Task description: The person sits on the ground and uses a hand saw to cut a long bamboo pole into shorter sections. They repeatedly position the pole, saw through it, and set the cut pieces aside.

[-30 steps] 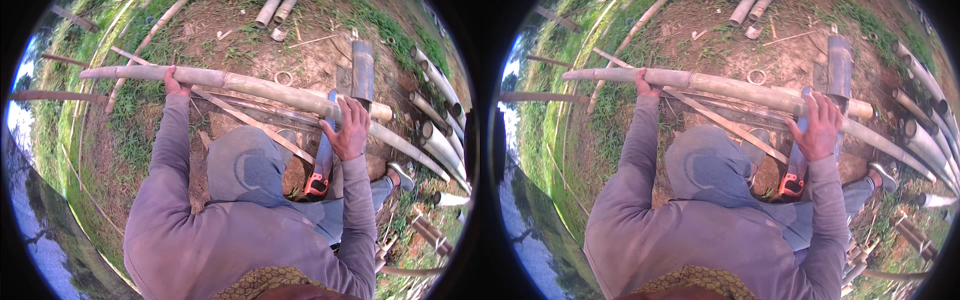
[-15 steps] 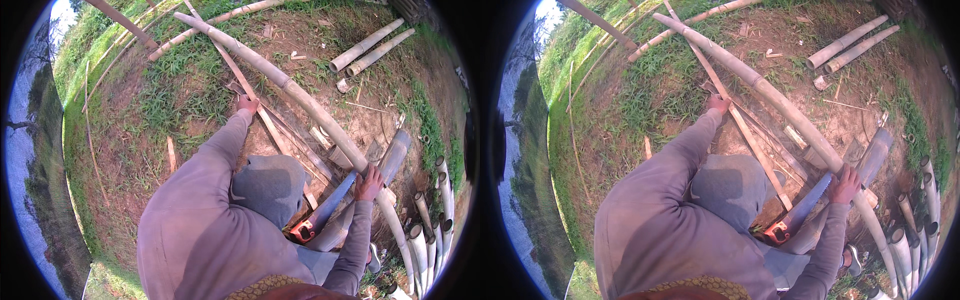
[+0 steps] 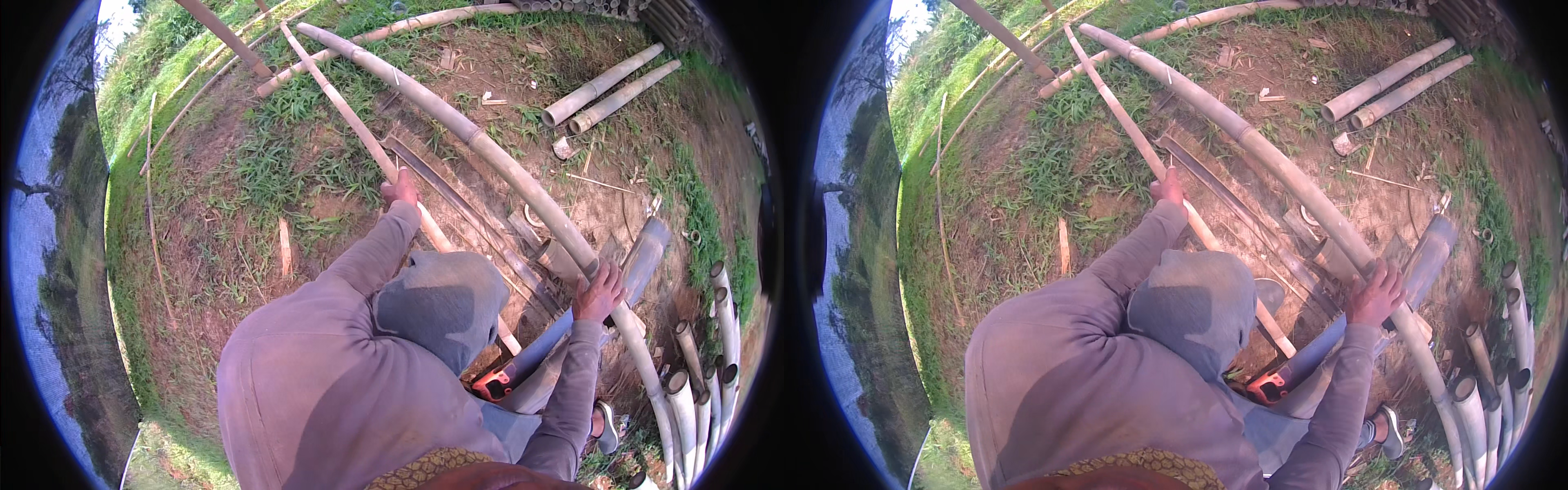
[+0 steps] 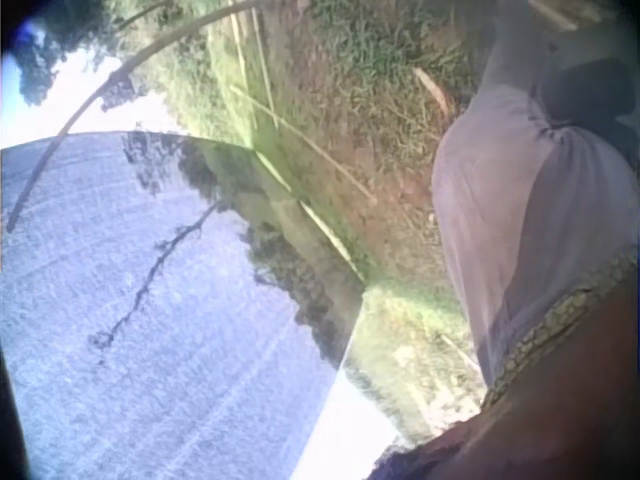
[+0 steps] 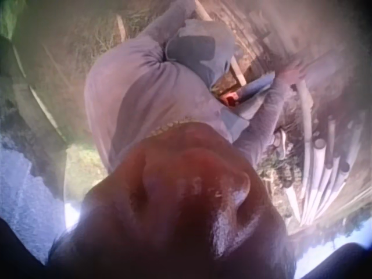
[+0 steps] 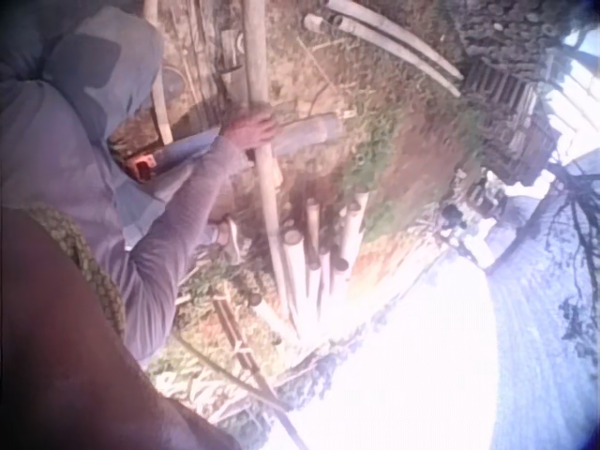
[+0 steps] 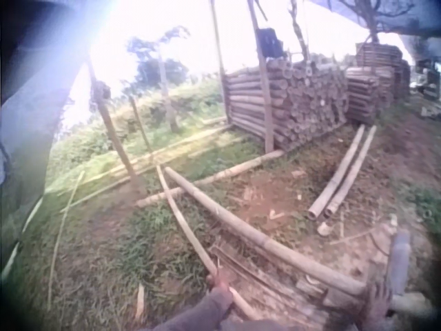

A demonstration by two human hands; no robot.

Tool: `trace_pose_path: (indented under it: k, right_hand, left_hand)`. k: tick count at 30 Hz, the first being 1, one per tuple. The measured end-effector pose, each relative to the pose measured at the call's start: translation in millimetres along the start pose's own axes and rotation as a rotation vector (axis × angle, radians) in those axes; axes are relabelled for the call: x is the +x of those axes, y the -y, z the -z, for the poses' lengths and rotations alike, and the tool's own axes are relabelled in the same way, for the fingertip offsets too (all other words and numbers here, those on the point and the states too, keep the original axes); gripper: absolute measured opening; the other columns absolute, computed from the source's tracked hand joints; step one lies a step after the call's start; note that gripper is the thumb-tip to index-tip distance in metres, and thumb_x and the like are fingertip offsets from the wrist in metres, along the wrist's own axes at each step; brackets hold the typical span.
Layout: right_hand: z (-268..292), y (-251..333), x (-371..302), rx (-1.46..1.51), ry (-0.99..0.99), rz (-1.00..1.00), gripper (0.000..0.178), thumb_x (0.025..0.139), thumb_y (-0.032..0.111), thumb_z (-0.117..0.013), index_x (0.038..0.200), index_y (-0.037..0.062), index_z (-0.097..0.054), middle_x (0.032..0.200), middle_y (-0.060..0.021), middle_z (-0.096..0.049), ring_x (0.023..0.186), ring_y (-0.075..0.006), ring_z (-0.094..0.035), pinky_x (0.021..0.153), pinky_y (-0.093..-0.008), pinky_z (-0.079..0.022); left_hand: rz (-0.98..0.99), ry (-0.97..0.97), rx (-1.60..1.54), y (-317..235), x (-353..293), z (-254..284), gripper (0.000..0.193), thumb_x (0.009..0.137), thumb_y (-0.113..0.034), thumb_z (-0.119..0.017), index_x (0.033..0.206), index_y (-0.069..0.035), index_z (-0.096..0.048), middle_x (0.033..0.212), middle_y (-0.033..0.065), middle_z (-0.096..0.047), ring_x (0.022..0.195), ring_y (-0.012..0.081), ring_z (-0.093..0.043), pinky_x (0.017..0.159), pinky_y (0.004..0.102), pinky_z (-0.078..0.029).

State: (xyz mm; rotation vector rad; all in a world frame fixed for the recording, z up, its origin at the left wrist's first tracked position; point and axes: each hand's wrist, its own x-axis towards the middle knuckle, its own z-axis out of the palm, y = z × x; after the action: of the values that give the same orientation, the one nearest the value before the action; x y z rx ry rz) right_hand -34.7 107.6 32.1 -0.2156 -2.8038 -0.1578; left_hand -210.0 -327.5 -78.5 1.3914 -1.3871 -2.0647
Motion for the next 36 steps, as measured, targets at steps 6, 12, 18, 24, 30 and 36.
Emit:
trace_pose_path:
  k: [6,12,18,24,30,36]
  right_hand:
    - [34.8,73.8,-108.2,0.676,0.429,0.151,0.076,0.089,0.044,-0.080,0.145,0.0003,-0.053,0.136,-0.0273,-0.061,0.126,-0.0452,-0.059,0.107,-0.0529,-0.046]
    - [7.2,65.3,-166.5,0.499,0.271,0.005,0.074,0.087,0.034,-0.082,0.148,0.0030,-0.052,0.142,-0.0238,-0.059,0.131,-0.0430,-0.055,0.111,-0.0534,-0.042]
    - [45.9,73.7,-123.3,0.405,0.041,-0.063,0.084,0.082,0.033,-0.086,0.152,0.0047,-0.049,0.156,-0.0207,-0.047,0.144,-0.0418,-0.045,0.119,-0.0538,-0.034]
    - [56.1,75.8,-102.1,0.335,-0.110,-0.134,0.080,0.086,0.045,-0.082,0.152,0.0112,-0.053,0.144,-0.0177,-0.053,0.134,-0.0410,-0.051,0.115,-0.0535,-0.036]
    - [67.8,3.6,-112.3,-0.085,-0.166,-0.171,0.057,0.091,0.045,-0.077,0.137,0.0135,-0.064,0.121,-0.0117,-0.059,0.119,-0.0379,-0.055,0.106,-0.0534,-0.040]
    - [66.1,-66.5,-145.4,0.272,0.118,-0.069,0.052,0.090,0.035,-0.079,0.132,0.0082,-0.066,0.111,-0.0155,-0.066,0.105,-0.0357,-0.063,0.096,-0.0493,-0.046]
  left_hand:
    - [-0.037,0.200,-0.211,-64.1,-28.3,10.9,0.041,0.103,-0.042,-0.068,0.116,-0.008,-0.049,0.072,0.0010,-0.048,0.053,0.0136,-0.050,0.045,0.0334,-0.045]
    - [-0.122,0.393,-0.299,-139.8,-33.1,-45.2,0.032,0.108,-0.033,-0.062,0.117,-0.006,-0.047,0.072,0.0049,-0.053,0.048,0.0161,-0.050,0.043,0.0368,-0.047]
    - [-0.228,0.395,-0.325,-237.1,18.7,-96.5,0.012,0.110,-0.020,-0.047,0.111,-0.008,-0.047,0.068,0.0044,-0.049,0.051,0.0168,-0.048,0.047,0.0402,-0.048]
    - [-0.117,0.498,-0.340,-269.6,33.3,-117.3,0.013,0.111,-0.018,-0.042,0.108,-0.007,-0.047,0.065,0.0029,-0.045,0.049,0.0177,-0.045,0.049,0.0422,-0.048]
    - [0.085,0.469,-0.400,-148.8,-42.9,-76.6,0.011,0.109,-0.021,-0.049,0.113,-0.015,-0.042,0.074,0.0016,-0.047,0.055,0.0148,-0.048,0.051,0.0394,-0.048]
    - [0.235,0.591,-0.430,-82.8,-69.2,-58.7,0.014,0.112,-0.030,-0.050,0.112,-0.016,-0.047,0.076,0.0012,-0.048,0.063,0.0167,-0.052,0.061,0.0405,-0.051]
